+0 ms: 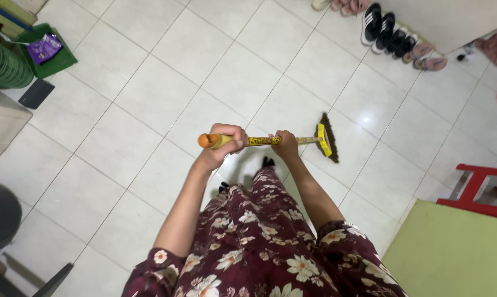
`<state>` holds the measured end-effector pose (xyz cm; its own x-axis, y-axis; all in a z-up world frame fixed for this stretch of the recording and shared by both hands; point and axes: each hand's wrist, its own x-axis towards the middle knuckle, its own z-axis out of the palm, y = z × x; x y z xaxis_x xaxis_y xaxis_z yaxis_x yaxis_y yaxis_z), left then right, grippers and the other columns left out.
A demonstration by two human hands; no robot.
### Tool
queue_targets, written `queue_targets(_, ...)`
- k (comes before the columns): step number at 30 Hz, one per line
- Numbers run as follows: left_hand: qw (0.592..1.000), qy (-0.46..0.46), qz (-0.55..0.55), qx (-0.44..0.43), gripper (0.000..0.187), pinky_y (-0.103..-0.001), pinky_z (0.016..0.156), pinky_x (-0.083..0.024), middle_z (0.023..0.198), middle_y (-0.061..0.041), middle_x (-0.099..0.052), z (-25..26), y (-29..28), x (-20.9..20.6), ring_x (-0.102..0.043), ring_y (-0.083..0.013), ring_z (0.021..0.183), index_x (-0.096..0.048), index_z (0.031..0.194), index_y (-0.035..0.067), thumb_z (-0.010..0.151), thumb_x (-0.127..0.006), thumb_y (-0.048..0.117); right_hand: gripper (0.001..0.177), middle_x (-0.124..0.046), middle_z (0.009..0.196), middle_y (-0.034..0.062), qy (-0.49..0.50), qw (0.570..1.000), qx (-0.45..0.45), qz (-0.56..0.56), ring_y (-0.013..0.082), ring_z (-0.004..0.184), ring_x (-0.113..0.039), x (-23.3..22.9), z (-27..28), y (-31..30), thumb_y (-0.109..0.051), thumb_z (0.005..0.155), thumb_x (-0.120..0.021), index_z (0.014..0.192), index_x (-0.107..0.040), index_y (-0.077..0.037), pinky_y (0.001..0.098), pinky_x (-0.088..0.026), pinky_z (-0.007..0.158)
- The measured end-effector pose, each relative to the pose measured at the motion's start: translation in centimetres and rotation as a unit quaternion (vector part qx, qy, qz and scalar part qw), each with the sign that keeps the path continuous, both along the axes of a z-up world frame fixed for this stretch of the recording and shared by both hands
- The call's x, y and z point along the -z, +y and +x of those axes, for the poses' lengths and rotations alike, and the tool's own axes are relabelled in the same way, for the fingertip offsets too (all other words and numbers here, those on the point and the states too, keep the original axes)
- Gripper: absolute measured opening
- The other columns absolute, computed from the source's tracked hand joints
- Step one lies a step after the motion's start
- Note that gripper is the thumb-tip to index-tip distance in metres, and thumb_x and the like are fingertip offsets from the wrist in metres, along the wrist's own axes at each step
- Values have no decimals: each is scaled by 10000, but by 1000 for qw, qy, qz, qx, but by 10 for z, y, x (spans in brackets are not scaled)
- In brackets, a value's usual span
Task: The person sweeps a tiled floor using a yellow broom with a long handle. They move the broom back and forth across the room, sweeping around various items such as shoes lined up against the wall, a green table, and a bucket.
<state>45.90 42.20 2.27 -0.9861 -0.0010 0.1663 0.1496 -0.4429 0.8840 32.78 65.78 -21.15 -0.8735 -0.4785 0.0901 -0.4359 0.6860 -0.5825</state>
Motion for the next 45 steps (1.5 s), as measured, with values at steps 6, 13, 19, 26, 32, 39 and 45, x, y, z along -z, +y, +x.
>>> queue_targets(6,994,39,-97,-17,300,-306,575,-385,629,-36,-525,19,9,-43,-483,-150,595,-457,650,41,835,-646,183,422,-562,613,199,-32,995,-61,-75,411,594,-575,-10,24,-16,-284,938,-732,633,-582,-35,470,-470,584)
queue_targets(13,979,149,-134,-28,417,-316,539,-332,567,-33,-435,13,45,-139,-432,-163,513,-429,621,64,879,-680,275,410,-591,641,187,-69,990,-63,-106,404,595,-571,-134,20,-32,-289,959,-684,646,-603,-37,473,-451,585)
queue_targets(19,983,183,-32,-16,437,-294,487,-333,536,-28,-454,-3,103,-147,-421,-138,462,-437,601,81,873,-710,287,430,-522,508,127,26,994,-49,-97,370,479,-495,-158,6,50,-246,963,-643,579,-547,-78,433,-468,728)
queue_targets(26,993,71,54,78,323,-330,624,-421,622,-47,-498,-38,207,-42,-503,-162,603,-440,656,77,874,-649,192,362,-583,564,131,56,998,32,-17,381,541,-553,-86,-11,221,-272,976,-651,657,-630,-104,488,-458,652)
queue_targets(32,997,9,-17,75,268,-292,553,-344,583,-24,-457,-39,280,0,-418,-107,570,-392,613,65,787,-587,122,438,-572,596,181,-41,997,61,-8,404,546,-563,-37,5,290,-324,952,-712,626,-607,-51,489,-459,523)
queue_targets(39,983,90,-162,10,338,-317,503,-276,545,0,-366,-17,263,-84,-357,-132,481,-335,608,70,756,-627,152,392,-581,628,187,11,991,-53,-125,397,600,-550,-87,9,220,-252,982,-658,660,-599,-36,476,-441,574)
queue_targets(45,972,177,-155,-8,346,-294,481,-297,535,-13,-393,-13,275,-146,-397,-158,483,-360,585,96,781,-630,185,436,-566,640,209,-44,994,-25,-100,415,612,-543,-142,-3,199,-281,986,-643,656,-577,-5,478,-446,598)
